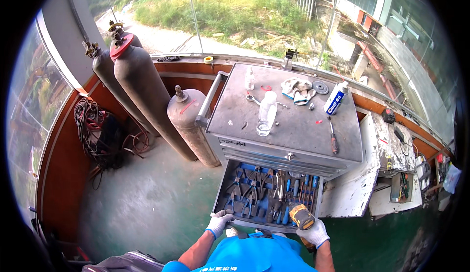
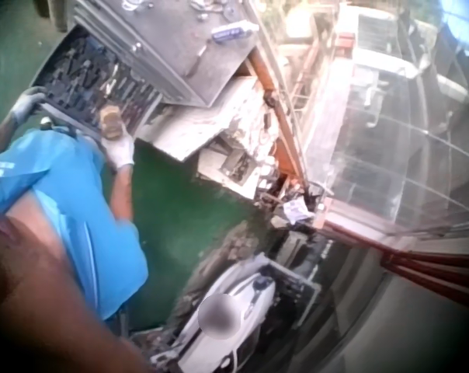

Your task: The person selects a socket and a cordless impact driver from a tool chest, then walks to a blue SUV in a garage. They use the impact driver to remove multiple screws from the rear bumper area, working along the lower edge and side of the bumper.

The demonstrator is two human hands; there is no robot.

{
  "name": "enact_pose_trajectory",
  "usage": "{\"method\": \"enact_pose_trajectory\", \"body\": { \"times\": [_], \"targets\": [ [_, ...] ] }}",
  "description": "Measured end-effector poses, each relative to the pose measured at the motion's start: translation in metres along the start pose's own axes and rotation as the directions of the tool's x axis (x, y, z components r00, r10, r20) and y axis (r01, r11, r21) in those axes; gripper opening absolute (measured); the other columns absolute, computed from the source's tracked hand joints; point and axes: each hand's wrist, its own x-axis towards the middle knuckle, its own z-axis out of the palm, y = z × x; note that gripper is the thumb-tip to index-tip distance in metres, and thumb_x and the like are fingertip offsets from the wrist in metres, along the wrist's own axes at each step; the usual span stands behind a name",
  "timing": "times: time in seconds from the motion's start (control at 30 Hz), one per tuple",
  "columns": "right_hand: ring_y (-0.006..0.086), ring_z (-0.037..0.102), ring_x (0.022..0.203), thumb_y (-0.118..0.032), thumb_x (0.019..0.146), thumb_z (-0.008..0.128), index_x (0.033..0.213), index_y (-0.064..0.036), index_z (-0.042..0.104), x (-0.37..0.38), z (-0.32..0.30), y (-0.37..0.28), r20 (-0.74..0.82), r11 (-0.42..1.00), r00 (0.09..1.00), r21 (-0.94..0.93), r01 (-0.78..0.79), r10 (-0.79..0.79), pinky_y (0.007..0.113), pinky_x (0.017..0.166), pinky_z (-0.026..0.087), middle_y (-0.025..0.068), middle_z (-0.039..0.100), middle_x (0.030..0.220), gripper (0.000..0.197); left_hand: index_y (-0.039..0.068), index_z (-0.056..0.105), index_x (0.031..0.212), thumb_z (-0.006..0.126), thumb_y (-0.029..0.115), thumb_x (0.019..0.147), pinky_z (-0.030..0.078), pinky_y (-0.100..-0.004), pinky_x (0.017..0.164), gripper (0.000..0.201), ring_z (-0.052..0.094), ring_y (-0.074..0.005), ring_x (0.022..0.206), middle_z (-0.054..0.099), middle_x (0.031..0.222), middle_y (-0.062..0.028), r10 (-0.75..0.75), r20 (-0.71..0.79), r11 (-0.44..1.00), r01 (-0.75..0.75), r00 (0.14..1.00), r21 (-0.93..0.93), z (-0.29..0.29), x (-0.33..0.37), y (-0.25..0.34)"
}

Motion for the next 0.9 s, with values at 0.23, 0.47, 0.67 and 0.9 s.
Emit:
{"method": "enact_pose_trajectory", "body": {
  "times": [0.23,0.47,0.67,0.9],
  "targets": [
    [0.0324,0.074,0.102,-0.035,0.069,0.085,0.137,-0.0116,0.064,-0.004,0.0,-0.009,0.037,0.997,0.999,-0.068,-0.034,0.036,0.039,0.09,0.06,0.015,0.077,0.11,0.074,0.009,0.067,0.116,0.073,0.013,0.096,0.058,-0.0276,0.063,0.022,0.069,-0.0139,0.07,0.074,0.093,-0.005,-0.02,0.041,1.0,0.02,0.999,-0.018,-0.002,-0.001,-0.004],
    [0.0352,0.073,0.103,-0.036,0.071,0.084,0.138,-0.0155,0.062,-0.006,0.007,-0.002,0.018,0.998,1.0,-0.065,0.009,-0.008,0.042,0.091,0.06,0.0163,0.076,0.111,0.073,0.008,0.068,0.108,0.073,0.015,0.093,0.058,-0.0266,0.063,0.017,0.069,-0.0117,0.075,0.074,0.092,-0.0037,-0.018,0.022,0.997,0.016,1.0,0.076,-0.004,-0.005,-0.002],
    [0.041,0.071,0.102,-0.038,0.079,0.078,0.141,-0.0184,0.059,-0.008,0.008,-0.013,0.006,0.993,0.999,-0.116,0.032,-0.031,0.048,0.09,0.059,0.0203,0.075,0.109,0.068,0.008,0.065,0.101,0.071,0.009,0.094,0.059,-0.0306,0.06,0.009,0.073,-0.0206,0.072,0.073,0.087,-0.0087,-0.046,0.001,0.998,0.046,0.999,-0.038,-0.009,-0.012,-0.005],
    [0.0421,0.071,0.102,-0.041,0.074,0.08,0.14,-0.0165,0.06,-0.014,0.009,-0.015,0.034,0.996,0.999,-0.087,-0.022,0.025,0.049,0.09,0.058,0.0215,0.074,0.109,0.073,0.009,0.065,0.099,0.071,0.009,0.095,0.06,-0.0309,0.064,0.007,0.072,-0.0182,0.077,0.068,0.087,-0.0041,-0.034,-0.024,0.999,0.033,0.999,-0.01,-0.011,-0.025,-0.003]
  ]
}}
